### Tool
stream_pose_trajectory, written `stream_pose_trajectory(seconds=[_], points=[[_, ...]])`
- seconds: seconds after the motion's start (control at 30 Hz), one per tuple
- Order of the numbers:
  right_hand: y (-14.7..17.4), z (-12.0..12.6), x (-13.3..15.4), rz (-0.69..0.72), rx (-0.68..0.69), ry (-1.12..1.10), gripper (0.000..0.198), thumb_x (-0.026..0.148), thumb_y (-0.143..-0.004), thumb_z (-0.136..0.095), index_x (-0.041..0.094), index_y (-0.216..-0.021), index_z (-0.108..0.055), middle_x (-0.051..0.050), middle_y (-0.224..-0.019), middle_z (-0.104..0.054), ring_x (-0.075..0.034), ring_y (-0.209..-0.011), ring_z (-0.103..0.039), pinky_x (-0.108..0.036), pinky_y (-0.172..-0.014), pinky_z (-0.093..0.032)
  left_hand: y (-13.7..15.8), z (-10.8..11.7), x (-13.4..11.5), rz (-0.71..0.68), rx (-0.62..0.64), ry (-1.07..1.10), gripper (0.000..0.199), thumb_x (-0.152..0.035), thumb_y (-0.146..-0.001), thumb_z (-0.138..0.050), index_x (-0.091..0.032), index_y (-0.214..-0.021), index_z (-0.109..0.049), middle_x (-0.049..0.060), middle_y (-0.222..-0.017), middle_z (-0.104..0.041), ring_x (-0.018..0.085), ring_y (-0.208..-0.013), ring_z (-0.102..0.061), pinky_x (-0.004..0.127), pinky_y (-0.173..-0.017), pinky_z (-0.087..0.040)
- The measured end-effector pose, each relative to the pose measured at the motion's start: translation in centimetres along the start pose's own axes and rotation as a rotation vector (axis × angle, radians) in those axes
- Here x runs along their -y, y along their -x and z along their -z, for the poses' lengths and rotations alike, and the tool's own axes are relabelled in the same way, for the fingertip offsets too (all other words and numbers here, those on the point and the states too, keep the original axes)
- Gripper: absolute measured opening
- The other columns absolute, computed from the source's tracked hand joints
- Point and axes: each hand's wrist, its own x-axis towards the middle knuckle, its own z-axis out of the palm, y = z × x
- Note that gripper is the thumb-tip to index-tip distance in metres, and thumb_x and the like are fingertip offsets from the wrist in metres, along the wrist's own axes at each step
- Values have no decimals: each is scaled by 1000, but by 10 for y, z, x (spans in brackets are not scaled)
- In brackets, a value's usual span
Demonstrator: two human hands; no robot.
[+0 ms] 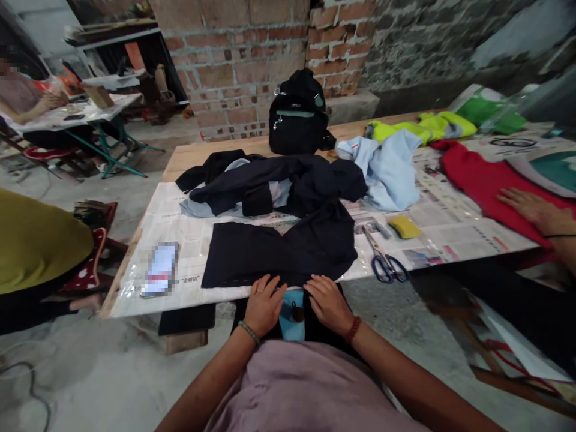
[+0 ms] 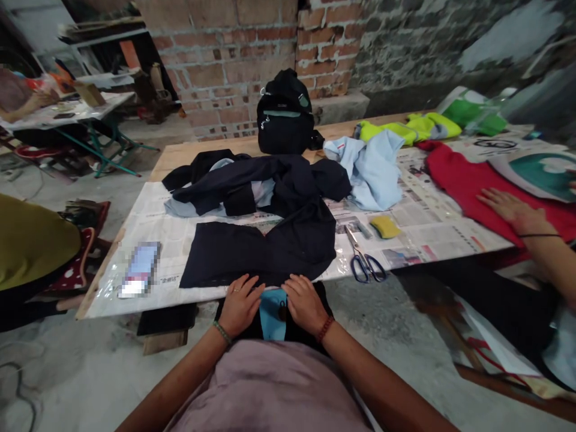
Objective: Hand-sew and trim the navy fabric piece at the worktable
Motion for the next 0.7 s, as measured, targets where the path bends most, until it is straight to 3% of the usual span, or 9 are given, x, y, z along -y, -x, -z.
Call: stream_pose_trajectory(seconds=[0.13, 0.3, 0.4, 0.53, 0.7], points=[[26, 27, -33, -160, -128, -9, 27, 21, -78, -41, 36, -91, -61, 0, -88, -64, -23, -95, -57, -44, -85, -46, 11, -1, 3, -4, -55, 41, 33, -18, -82, -47, -26, -111, -59, 5, -123, -54, 26, -119, -41, 47, -101, -30], [45, 58, -104, -456, -392, 246, 24, 20, -75, -44, 17, -91, -61, -12, -96, -60, -25, -96, -53, -44, -87, -42, 5, -1, -8, 92, -195, 202, 23, -20, -84, -45, -21, -99, -63, 7, -97, -63, 19, -94, -56, 37, -85, -44], [51, 60, -136, -546, -342, 316, 25, 22, -72, -45, 14, -91, -60, -13, -92, -59, -25, -91, -53, -40, -83, -44, -3, -2, -17, 165, -165, 287, 21, -22, -86, -43, -19, -91, -63, 5, -85, -62, 13, -80, -58, 26, -74, -47], [55, 53, -144, -593, -284, 274, 27, 25, -72, -45, 13, -92, -60, -14, -92, -58, -25, -93, -52, -39, -84, -43, -11, -7, -26, 232, -48, 228, 17, -26, -85, -45, -21, -85, -62, 2, -86, -62, 12, -77, -59, 21, -69, -46], [63, 54, -128, -827, -228, 135, 45, 27, -63, -55, 12, -106, -56, -15, -103, -54, -24, -90, -54, -38, -82, -43, -21, -13, -29, 286, 60, 106, 17, -31, -84, -48, -23, -91, -61, 2, -94, -61, 13, -77, -59, 21, -62, -44]])
